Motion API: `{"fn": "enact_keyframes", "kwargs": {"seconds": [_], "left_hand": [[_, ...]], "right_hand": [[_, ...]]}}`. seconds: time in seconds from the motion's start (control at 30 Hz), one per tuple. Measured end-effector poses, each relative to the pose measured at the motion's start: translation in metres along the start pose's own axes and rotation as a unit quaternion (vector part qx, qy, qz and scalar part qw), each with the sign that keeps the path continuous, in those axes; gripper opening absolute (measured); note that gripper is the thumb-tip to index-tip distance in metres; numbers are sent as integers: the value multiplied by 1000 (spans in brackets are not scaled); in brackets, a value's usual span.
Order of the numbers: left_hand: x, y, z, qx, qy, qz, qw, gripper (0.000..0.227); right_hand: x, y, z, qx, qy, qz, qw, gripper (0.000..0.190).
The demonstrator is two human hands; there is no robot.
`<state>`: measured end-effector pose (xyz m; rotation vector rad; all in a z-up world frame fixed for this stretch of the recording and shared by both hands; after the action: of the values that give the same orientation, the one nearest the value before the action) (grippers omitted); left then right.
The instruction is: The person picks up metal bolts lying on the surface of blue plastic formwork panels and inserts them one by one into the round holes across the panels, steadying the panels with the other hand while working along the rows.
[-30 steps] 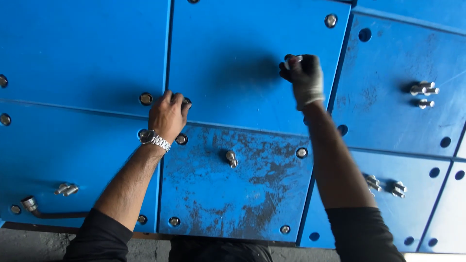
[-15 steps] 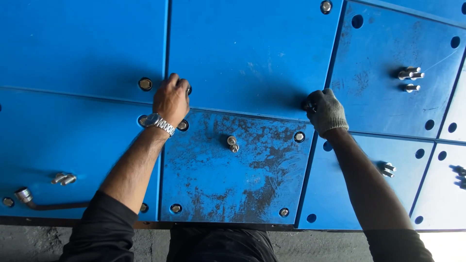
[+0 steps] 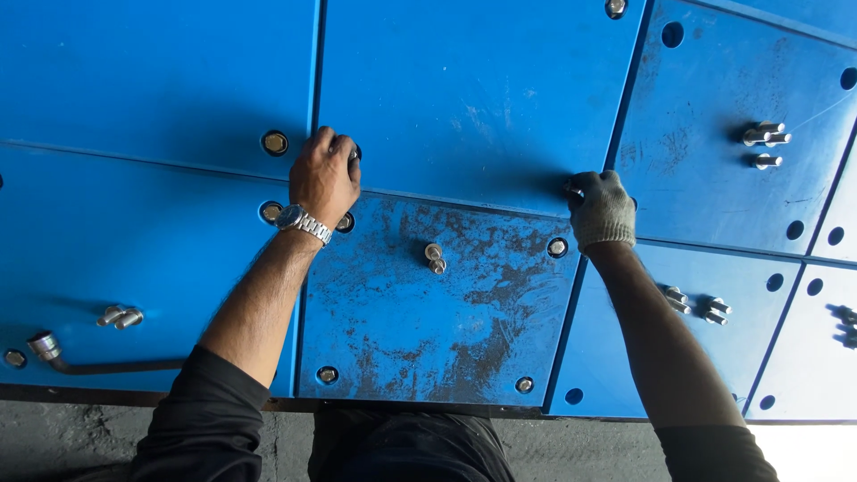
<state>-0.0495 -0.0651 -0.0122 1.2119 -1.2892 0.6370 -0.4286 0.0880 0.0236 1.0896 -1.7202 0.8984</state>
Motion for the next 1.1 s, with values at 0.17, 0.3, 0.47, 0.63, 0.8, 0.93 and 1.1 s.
{"fn": "enact_keyframes", "kwargs": {"seconds": [0.17,0.3,0.47,0.63,0.8,0.93,1.1], "left_hand": [[11,2,-1,-16,22,-12,1000,23],[10,1,-1,-11,16,-19,1000,23],[9,0,0,-11,15,-17,1000,22],[13,1,1,-15,18,-12,1000,24],[5,2,3,-15,24,2,1000,27],[-10,-6,6,-11,22,14,1000,26],[1,-4,6,-14,5,-12,1000,23]], "right_hand": [[-9,9,0,-72,-45,-36,996,41],[-5,-2,1,-80,-41,-49,995,49],[-7,-8,2,-51,-54,-139,988,56],[-7,-4,8,-43,-98,-177,978,64],[9,-12,9,32,-105,-143,984,64],[-9,0,14,1,-185,-106,977,64],[-1,0,9,-1,-197,-109,974,63]]}}
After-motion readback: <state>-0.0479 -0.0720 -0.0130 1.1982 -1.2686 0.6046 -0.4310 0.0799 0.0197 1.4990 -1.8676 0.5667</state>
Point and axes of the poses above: each hand's wrist, its own z-axis towards the middle knuckle, its own x-axis out of the back of the hand, y = z × x, the point moved 9 cm from there along z, towards the middle knuckle, and after that the axes turned 5 degrees about x, right-handed, at the moved point
